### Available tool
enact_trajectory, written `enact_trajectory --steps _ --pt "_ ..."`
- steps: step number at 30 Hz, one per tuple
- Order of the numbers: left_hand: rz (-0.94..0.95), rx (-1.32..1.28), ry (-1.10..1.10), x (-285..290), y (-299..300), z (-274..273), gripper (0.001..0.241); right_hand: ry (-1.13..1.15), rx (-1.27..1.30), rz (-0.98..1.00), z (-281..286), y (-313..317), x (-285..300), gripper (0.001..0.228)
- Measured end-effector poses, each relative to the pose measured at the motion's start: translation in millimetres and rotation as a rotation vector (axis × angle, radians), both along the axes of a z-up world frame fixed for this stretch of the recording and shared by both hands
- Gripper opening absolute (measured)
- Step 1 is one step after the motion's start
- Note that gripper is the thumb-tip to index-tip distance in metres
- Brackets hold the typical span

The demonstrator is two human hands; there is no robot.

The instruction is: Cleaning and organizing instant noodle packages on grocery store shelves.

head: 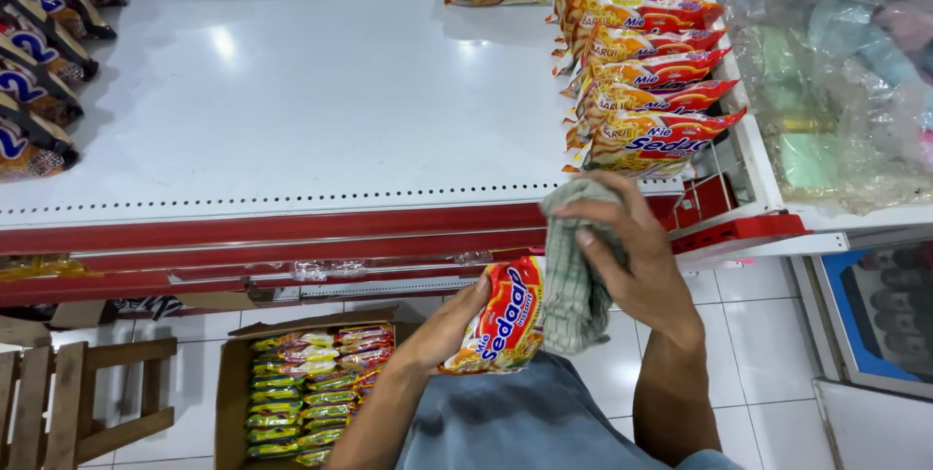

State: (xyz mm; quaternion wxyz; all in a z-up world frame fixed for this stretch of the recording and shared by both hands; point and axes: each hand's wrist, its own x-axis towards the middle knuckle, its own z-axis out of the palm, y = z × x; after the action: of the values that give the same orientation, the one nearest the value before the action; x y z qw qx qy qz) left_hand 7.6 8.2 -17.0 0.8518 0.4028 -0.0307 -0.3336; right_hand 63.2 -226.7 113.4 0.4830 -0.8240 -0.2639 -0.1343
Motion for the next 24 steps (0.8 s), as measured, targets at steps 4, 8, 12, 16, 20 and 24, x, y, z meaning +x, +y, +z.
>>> enact_trajectory --steps 4,8,12,16,20,24 --pt "0.0 -0.031 0.062 7.2 -7.4 38.8 0.075 -0.019 -0.086 0.048 6.6 20.1 -11.5 0.045" --pt "0.219 -0.201 0.164 10.5 -18.6 60.5 0.078 -0.188 -0.035 0.004 -4.5 56.0 -22.9 0.046" --pt "0.429 -0.259 0.186 17.4 -13.7 49.7 0.078 -0.341 -0.242 0.081 -18.2 83.9 -38.9 0.057" --pt "0.402 -0.418 0.2 32.1 -0.3 64.0 0.083 -0.439 -0.319 0.233 -59.7 62.5 -53.4 0.055" --pt "0.307 -0.749 0.074 29.6 2.0 75.0 0.087 -0.095 -0.069 0.234 -117.4 5.3 -38.7 0.053" --pt "0.448 -0.223 0.191 22.5 -5.3 85.7 0.084 0.05 0.1 -0.351 -49.8 10.9 -23.9 0.055"
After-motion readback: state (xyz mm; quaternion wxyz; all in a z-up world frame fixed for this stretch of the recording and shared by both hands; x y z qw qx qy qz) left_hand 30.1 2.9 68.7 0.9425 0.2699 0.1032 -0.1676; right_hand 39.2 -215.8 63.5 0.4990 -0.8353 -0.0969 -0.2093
